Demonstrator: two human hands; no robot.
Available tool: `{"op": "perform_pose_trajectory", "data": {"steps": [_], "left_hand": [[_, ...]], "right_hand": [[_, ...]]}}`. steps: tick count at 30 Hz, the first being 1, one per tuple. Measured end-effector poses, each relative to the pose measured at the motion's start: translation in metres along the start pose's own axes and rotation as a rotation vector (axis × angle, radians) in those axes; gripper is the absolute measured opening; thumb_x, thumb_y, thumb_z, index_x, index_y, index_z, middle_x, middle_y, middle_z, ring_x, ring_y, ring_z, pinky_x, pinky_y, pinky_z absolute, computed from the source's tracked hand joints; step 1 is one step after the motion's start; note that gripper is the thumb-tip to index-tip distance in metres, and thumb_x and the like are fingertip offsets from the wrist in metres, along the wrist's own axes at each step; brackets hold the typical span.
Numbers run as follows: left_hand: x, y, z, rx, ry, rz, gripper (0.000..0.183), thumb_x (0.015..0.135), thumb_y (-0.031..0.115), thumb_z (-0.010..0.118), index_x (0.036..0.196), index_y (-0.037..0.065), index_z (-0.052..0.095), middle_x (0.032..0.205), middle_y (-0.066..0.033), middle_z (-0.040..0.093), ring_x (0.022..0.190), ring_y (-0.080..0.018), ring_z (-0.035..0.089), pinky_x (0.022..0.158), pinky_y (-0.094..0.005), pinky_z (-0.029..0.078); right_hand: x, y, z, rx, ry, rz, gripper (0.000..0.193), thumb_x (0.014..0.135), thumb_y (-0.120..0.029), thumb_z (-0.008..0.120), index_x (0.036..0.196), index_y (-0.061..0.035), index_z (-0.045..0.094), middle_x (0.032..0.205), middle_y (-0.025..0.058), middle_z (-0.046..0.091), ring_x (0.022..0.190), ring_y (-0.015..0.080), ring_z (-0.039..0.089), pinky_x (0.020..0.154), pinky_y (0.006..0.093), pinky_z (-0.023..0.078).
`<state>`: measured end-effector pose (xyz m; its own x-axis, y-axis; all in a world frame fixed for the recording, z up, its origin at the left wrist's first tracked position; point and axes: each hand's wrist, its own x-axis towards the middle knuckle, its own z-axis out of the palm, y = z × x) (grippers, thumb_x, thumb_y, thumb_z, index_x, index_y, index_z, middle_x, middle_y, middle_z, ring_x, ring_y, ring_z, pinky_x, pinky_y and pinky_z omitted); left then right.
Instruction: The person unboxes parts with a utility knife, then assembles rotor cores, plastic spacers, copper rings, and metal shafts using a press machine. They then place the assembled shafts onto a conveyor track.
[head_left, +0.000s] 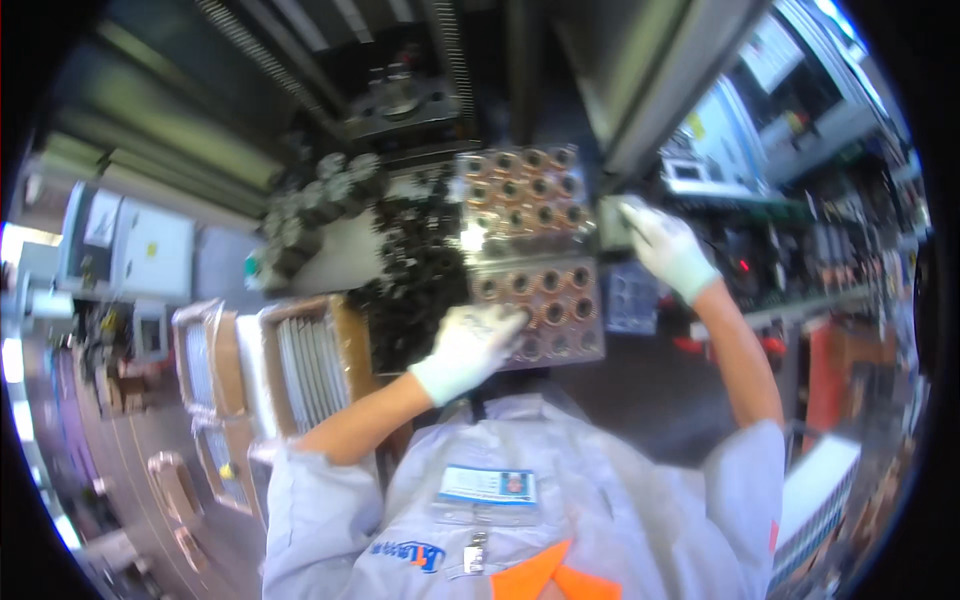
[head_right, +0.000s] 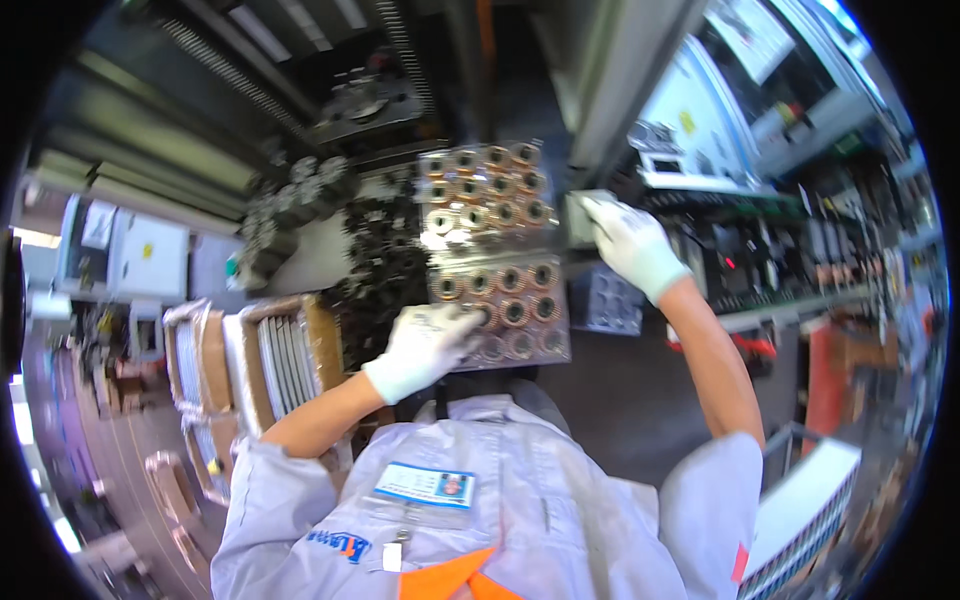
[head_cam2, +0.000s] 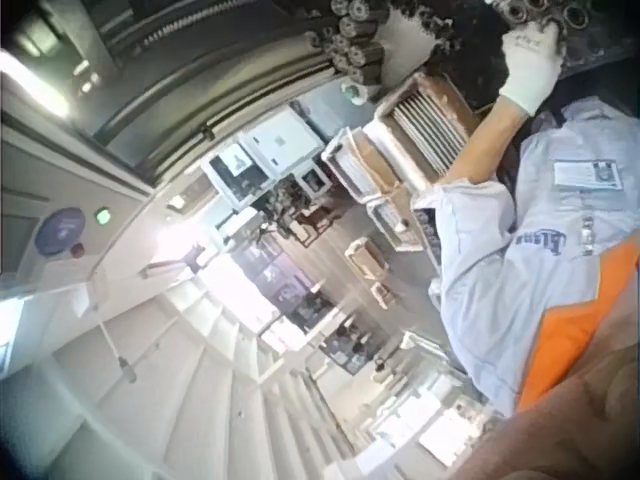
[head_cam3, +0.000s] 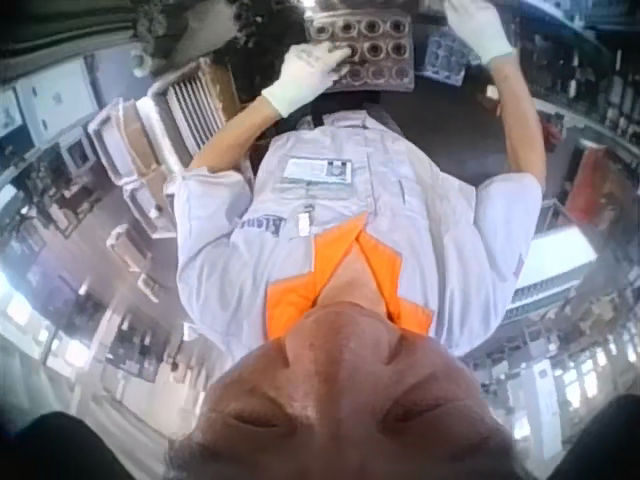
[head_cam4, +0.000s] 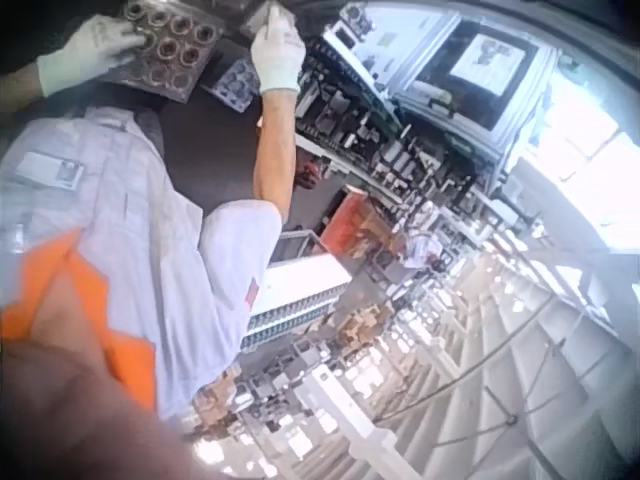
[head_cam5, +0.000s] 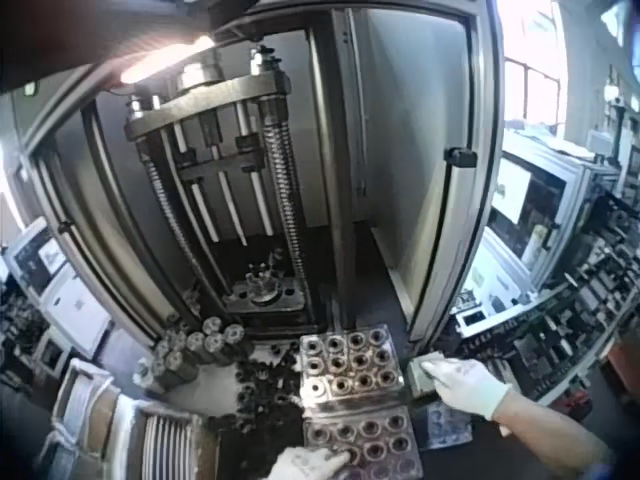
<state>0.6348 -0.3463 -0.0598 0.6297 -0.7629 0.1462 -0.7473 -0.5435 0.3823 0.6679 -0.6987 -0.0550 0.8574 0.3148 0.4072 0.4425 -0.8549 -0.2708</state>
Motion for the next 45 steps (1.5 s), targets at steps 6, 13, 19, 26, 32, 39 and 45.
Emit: {"op": "perform_pose_trajectory", "data": {"steps": [6, 13, 19, 26, 32, 39, 45], "left_hand": [[0.004, 0.011, 0.018, 0.155, -0.033, -0.070, 0.024, 0.081, 0.023, 0.067, 0.100, 0.009, 0.061, 0.093, -0.0132, 0.060, 0.083, -0.0329, 0.065, 0.067, -0.0487, 0.050], [0.003, 0.022, 0.000, 0.087, 0.076, -0.174, 0.019, 0.079, 0.019, 0.070, 0.090, 0.006, 0.060, 0.101, -0.0172, 0.056, 0.088, -0.0355, 0.063, 0.072, -0.0497, 0.052], [-0.063, 0.061, -0.025, -0.654, 0.354, -0.462, 0.025, 0.087, 0.022, 0.074, 0.097, 0.002, 0.062, 0.099, -0.0132, 0.065, 0.085, -0.0267, 0.067, 0.080, -0.0376, 0.055], [-0.205, 0.096, -0.050, -1.319, 0.476, -0.843, 0.028, 0.093, 0.023, 0.073, 0.110, 0.001, 0.068, 0.097, -0.0031, 0.071, 0.090, -0.0103, 0.063, 0.085, -0.0280, 0.051], [-0.380, 0.129, -0.062, -0.975, 1.018, -1.172, 0.025, 0.096, 0.016, 0.069, 0.115, 0.001, 0.068, 0.106, -0.0050, 0.072, 0.097, -0.0107, 0.065, 0.090, -0.0272, 0.052], [-0.538, 0.153, -0.026, -0.489, 1.580, -1.410, 0.021, 0.097, 0.010, 0.067, 0.114, -0.002, 0.064, 0.102, -0.0033, 0.067, 0.093, -0.0094, 0.064, 0.083, -0.0247, 0.052], [-0.574, 0.142, -0.004, -0.189, 1.490, -1.423, 0.015, 0.086, 0.000, 0.072, 0.100, -0.001, 0.067, 0.118, -0.0137, 0.066, 0.100, -0.0187, 0.067, 0.085, -0.0314, 0.056]], "right_hand": [[-0.025, -0.095, -0.013, 0.321, -0.209, 0.096, 0.030, 0.088, -0.004, 0.065, 0.118, -0.0017, 0.068, 0.119, 0.0207, 0.068, 0.111, 0.0352, 0.065, 0.098, 0.0409, 0.050], [-0.005, -0.120, -0.001, 0.464, -0.196, 0.087, 0.026, 0.091, -0.003, 0.061, 0.115, 0.0024, 0.068, 0.117, 0.0208, 0.069, 0.109, 0.0350, 0.066, 0.097, 0.0390, 0.050], [0.009, -0.160, 0.011, 0.645, -0.223, 0.064, 0.029, 0.088, 0.001, 0.064, 0.117, 0.0032, 0.068, 0.119, 0.0185, 0.069, 0.109, 0.0307, 0.067, 0.097, 0.0369, 0.050], [0.044, -0.300, 0.053, 0.851, -0.422, -0.174, 0.031, 0.085, -0.002, 0.069, 0.116, 0.0008, 0.069, 0.115, 0.0155, 0.069, 0.101, 0.0253, 0.069, 0.090, 0.0340, 0.053], [0.042, -0.482, 0.106, 1.040, -0.706, -0.499, 0.040, 0.084, -0.010, 0.074, 0.122, -0.0024, 0.066, 0.117, 0.0176, 0.067, 0.104, 0.0310, 0.068, 0.092, 0.0366, 0.053], [0.007, -0.673, 0.193, 0.772, -0.662, -0.832, 0.044, 0.083, -0.023, 0.074, 0.121, -0.0070, 0.060, 0.128, 0.0184, 0.057, 0.107, 0.0365, 0.064, 0.088, 0.0428, 0.054], [-0.006, -0.750, 0.262, 0.389, -0.471, -1.128, 0.034, 0.082, -0.020, 0.071, 0.112, -0.0071, 0.063, 0.129, 0.0240, 0.058, 0.102, 0.0333, 0.066, 0.080, 0.0427, 0.055]]}}
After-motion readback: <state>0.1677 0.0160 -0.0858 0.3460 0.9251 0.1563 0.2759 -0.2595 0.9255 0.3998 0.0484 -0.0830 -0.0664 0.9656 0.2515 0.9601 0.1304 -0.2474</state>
